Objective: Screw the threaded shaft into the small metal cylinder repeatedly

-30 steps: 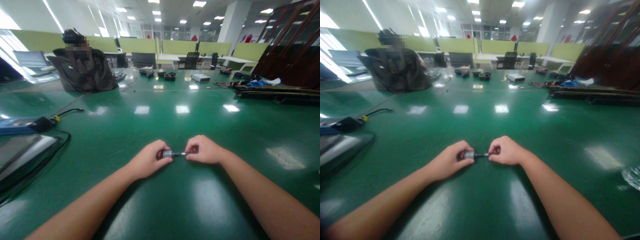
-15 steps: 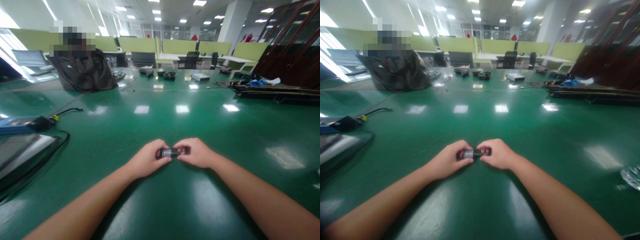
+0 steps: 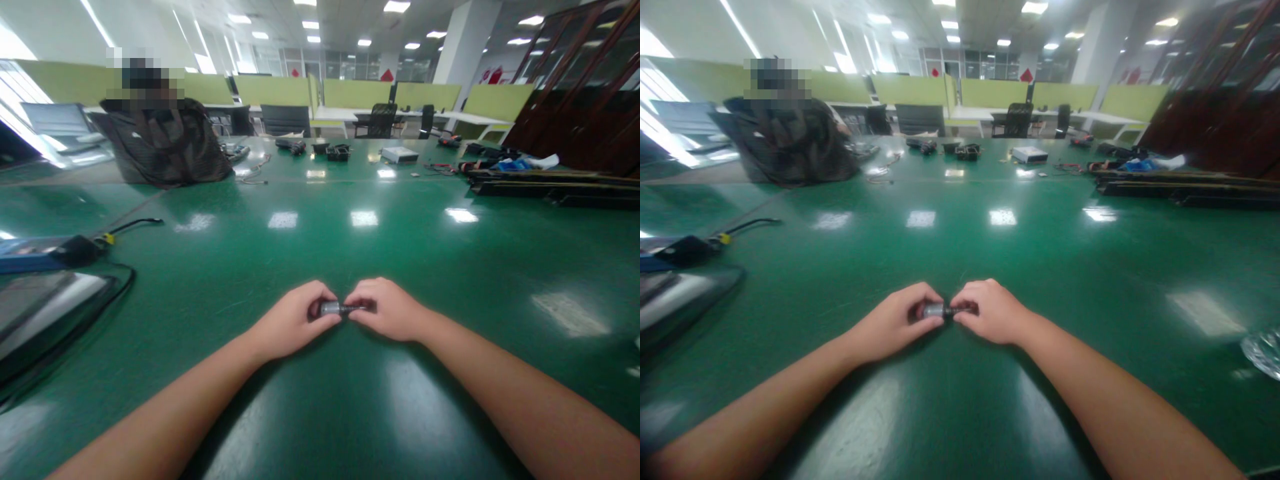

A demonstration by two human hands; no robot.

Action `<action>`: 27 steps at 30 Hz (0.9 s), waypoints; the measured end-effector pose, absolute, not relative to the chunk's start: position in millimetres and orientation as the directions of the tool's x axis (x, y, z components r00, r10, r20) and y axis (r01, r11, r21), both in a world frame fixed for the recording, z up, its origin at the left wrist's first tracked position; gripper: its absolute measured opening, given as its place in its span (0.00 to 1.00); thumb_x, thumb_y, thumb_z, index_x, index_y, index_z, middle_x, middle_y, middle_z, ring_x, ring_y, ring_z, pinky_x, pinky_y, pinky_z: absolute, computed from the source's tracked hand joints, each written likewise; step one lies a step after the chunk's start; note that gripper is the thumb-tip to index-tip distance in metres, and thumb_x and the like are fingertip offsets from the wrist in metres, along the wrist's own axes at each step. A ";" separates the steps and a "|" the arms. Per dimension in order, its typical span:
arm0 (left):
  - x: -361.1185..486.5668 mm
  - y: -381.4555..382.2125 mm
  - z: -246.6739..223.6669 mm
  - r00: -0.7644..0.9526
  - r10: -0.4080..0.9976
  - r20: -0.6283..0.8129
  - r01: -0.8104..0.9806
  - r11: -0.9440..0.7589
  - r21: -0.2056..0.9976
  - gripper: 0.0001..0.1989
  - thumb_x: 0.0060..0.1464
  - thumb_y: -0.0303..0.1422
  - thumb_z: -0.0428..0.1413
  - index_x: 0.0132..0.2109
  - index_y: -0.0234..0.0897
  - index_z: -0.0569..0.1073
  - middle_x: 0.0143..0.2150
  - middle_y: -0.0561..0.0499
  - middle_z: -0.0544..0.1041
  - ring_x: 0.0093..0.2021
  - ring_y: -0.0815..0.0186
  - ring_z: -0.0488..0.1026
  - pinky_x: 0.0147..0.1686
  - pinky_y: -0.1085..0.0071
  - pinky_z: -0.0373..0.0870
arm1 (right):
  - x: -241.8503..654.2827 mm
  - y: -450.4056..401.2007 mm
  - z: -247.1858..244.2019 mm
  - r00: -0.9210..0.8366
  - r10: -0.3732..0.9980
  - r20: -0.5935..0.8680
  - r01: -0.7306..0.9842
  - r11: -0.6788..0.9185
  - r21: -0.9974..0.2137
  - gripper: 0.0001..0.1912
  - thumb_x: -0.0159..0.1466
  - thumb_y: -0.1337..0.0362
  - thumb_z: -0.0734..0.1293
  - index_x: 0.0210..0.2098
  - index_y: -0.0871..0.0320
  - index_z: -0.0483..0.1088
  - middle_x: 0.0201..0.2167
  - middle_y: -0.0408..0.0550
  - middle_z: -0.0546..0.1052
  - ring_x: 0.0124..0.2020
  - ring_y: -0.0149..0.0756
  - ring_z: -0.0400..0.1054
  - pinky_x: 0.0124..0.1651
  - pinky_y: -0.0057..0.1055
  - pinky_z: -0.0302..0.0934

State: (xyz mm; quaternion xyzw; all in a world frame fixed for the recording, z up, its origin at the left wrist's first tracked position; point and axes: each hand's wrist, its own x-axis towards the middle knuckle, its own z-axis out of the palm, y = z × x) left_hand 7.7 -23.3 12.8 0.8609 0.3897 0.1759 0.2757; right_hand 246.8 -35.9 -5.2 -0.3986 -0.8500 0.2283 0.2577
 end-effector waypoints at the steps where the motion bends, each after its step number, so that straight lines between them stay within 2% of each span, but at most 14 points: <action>1: 7.6 -23.2 12.2 0.635 0.767 0.090 0.573 -0.546 0.611 0.12 0.59 0.41 0.59 0.44 0.38 0.75 0.33 0.53 0.73 0.32 0.65 0.70 0.32 0.71 0.64 | 246.6 -35.8 -5.1 -0.554 0.792 0.257 0.563 0.584 -0.585 0.06 0.63 0.65 0.71 0.40 0.56 0.79 0.35 0.46 0.80 0.37 0.34 0.71 0.44 0.31 0.60; 10: 9.0 -23.2 12.3 0.630 0.769 0.106 0.576 -0.555 0.600 0.11 0.58 0.39 0.60 0.44 0.38 0.75 0.33 0.53 0.73 0.32 0.65 0.70 0.32 0.70 0.64 | 244.9 -36.3 -5.6 -0.573 0.775 0.265 0.573 0.611 -0.547 0.08 0.63 0.64 0.71 0.42 0.56 0.79 0.38 0.47 0.80 0.40 0.36 0.72 0.47 0.33 0.59; 27: 9.1 -24.1 14.0 0.628 0.772 0.094 0.581 -0.546 0.604 0.11 0.59 0.40 0.59 0.44 0.38 0.75 0.33 0.52 0.73 0.32 0.64 0.70 0.32 0.70 0.64 | 245.7 -37.2 -3.0 -0.559 0.783 0.274 0.562 0.600 -0.569 0.06 0.62 0.66 0.71 0.39 0.56 0.80 0.35 0.46 0.80 0.37 0.35 0.72 0.43 0.31 0.60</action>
